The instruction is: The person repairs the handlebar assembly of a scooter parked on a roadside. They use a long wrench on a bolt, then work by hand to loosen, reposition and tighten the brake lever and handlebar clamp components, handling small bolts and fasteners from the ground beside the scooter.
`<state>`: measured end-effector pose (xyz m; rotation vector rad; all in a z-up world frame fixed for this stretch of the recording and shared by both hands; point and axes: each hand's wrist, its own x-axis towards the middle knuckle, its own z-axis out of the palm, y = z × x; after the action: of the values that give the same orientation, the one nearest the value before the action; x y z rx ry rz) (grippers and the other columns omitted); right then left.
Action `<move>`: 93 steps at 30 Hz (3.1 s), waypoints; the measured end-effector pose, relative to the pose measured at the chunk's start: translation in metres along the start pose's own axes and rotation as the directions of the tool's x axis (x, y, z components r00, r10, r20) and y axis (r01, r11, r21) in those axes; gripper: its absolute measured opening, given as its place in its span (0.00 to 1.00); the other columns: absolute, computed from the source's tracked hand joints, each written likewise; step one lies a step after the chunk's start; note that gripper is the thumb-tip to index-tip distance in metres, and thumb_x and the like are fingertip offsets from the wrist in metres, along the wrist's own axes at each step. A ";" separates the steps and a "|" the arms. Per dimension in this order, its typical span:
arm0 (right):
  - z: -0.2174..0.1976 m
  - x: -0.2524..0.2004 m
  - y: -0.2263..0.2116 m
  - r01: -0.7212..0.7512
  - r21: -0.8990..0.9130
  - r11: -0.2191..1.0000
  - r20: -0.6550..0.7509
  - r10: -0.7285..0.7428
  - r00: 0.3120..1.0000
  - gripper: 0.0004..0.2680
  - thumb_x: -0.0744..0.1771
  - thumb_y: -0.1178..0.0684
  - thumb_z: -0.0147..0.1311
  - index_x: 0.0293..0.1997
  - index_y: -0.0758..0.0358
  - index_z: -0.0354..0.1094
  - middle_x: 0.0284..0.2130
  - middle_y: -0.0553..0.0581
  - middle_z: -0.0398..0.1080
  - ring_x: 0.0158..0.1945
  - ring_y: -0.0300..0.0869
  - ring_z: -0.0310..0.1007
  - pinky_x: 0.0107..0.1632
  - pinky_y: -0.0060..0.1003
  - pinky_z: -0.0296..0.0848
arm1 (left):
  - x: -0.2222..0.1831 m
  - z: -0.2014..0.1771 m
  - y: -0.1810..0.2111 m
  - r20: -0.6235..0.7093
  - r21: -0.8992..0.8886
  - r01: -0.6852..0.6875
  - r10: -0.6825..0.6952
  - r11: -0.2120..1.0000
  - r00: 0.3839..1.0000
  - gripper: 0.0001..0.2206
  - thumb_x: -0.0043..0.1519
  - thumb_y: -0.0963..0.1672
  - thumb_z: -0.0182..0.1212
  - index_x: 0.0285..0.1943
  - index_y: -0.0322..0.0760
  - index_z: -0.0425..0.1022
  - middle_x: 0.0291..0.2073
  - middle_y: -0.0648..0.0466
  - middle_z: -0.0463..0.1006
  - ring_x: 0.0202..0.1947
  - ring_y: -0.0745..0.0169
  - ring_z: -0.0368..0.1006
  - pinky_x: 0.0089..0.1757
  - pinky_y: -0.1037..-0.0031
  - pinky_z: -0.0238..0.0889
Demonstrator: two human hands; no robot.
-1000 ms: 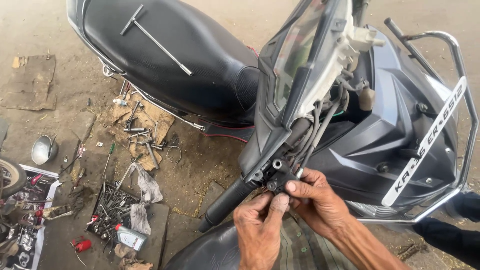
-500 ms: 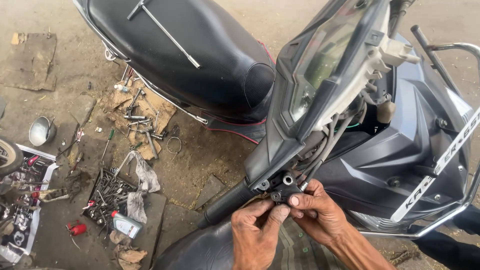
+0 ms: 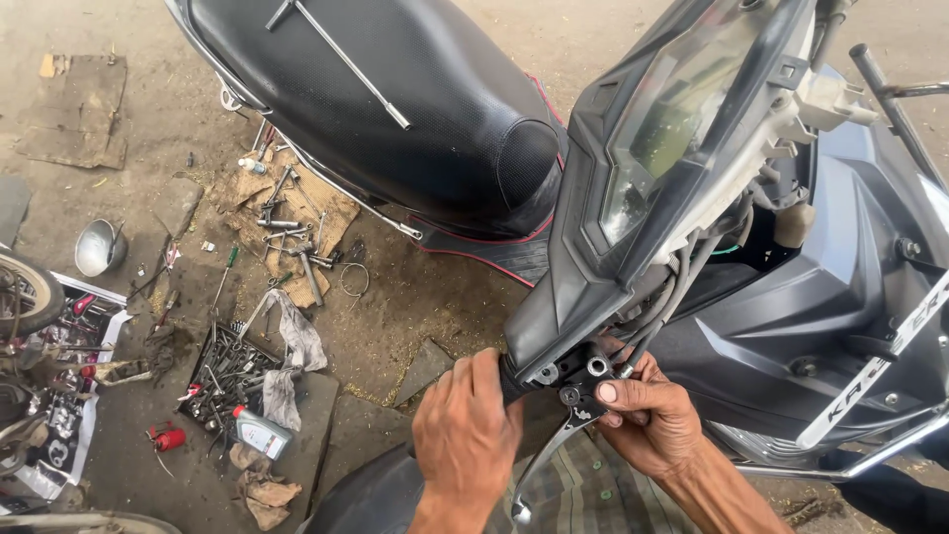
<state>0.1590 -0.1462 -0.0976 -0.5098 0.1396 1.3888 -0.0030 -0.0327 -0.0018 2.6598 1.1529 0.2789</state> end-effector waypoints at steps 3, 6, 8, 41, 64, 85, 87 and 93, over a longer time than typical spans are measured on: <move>-0.007 0.001 0.003 0.011 -0.010 1.000 -0.010 -0.011 1.000 0.17 0.58 0.64 0.63 0.49 0.74 0.69 0.11 0.43 0.53 0.15 0.30 0.51 0.26 0.29 0.58 | 0.014 -0.007 -0.007 0.300 0.030 0.089 -0.094 0.996 0.949 0.27 0.55 0.47 0.71 0.60 0.35 0.66 0.39 0.47 0.80 0.41 0.44 0.78 0.43 0.55 0.69; -0.008 0.001 0.002 0.011 -0.018 1.000 -0.004 -0.011 1.000 0.15 0.58 0.64 0.64 0.48 0.75 0.69 0.11 0.43 0.52 0.16 0.32 0.52 0.27 0.30 0.60 | 0.043 -0.024 -0.023 0.649 -0.274 0.261 -0.023 0.926 0.761 0.27 0.54 0.48 0.73 0.60 0.32 0.72 0.36 0.42 0.81 0.36 0.38 0.77 0.39 0.56 0.69; -0.007 0.000 0.004 0.003 -0.018 1.000 -0.004 -0.003 1.000 0.15 0.58 0.63 0.64 0.47 0.74 0.69 0.10 0.43 0.52 0.16 0.33 0.53 0.28 0.30 0.60 | 0.050 -0.037 -0.031 0.790 -0.491 0.451 0.162 0.746 0.592 0.22 0.53 0.47 0.73 0.54 0.30 0.79 0.32 0.38 0.81 0.32 0.33 0.76 0.37 0.58 0.70; 0.049 -0.003 -0.048 -0.086 -0.427 0.900 -0.423 -0.115 0.899 0.18 0.60 0.41 0.64 0.47 0.62 0.71 0.32 0.54 0.70 0.34 0.44 0.69 0.39 0.46 0.70 | -0.041 0.010 0.041 0.484 -0.828 0.527 -0.231 0.192 0.844 0.11 0.59 0.43 0.66 0.48 0.36 0.86 0.25 0.56 0.82 0.27 0.73 0.72 0.33 0.78 0.67; 0.091 0.010 -0.036 -0.015 -0.389 0.921 -0.400 -0.154 0.903 0.09 0.61 0.55 0.59 0.43 0.62 0.72 0.36 0.52 0.77 0.39 0.40 0.76 0.46 0.39 0.76 | -0.004 -0.012 0.007 -0.264 -0.090 -0.098 0.071 0.991 0.962 0.19 0.50 0.42 0.64 0.50 0.32 0.69 0.38 0.46 0.79 0.41 0.47 0.77 0.42 0.59 0.68; 0.067 0.009 -0.041 -0.051 -0.382 0.923 -0.446 -0.135 0.885 0.12 0.62 0.51 0.58 0.47 0.61 0.71 0.39 0.52 0.76 0.42 0.41 0.76 0.49 0.43 0.76 | -0.074 -0.006 0.021 -0.404 -0.740 -0.436 0.180 0.512 0.897 0.26 0.66 0.51 0.71 0.55 0.24 0.64 0.28 0.49 0.78 0.33 0.51 0.78 0.43 0.58 0.73; 0.069 0.009 -0.042 -0.018 -0.375 0.927 -0.418 -0.152 0.896 0.12 0.61 0.51 0.60 0.47 0.60 0.71 0.40 0.52 0.76 0.43 0.42 0.76 0.51 0.45 0.75 | -0.075 0.005 0.020 -0.279 -0.769 -0.212 -0.017 0.602 0.960 0.19 0.64 0.50 0.69 0.50 0.31 0.70 0.31 0.48 0.79 0.35 0.52 0.80 0.41 0.61 0.72; 0.094 -0.008 -0.039 0.017 -0.397 0.918 -0.405 -0.192 0.894 0.16 0.59 0.49 0.63 0.50 0.58 0.71 0.43 0.53 0.76 0.49 0.48 0.75 0.56 0.56 0.71 | -0.042 0.093 0.001 0.497 -0.859 0.468 -0.124 -0.207 0.859 0.13 0.67 0.42 0.58 0.60 0.35 0.78 0.41 0.49 0.82 0.41 0.60 0.79 0.45 0.71 0.73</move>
<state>0.1758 -0.1178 -0.0011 -1.1462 0.1995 1.1753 -0.0062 -0.0766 -0.0944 0.8425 0.8051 0.4630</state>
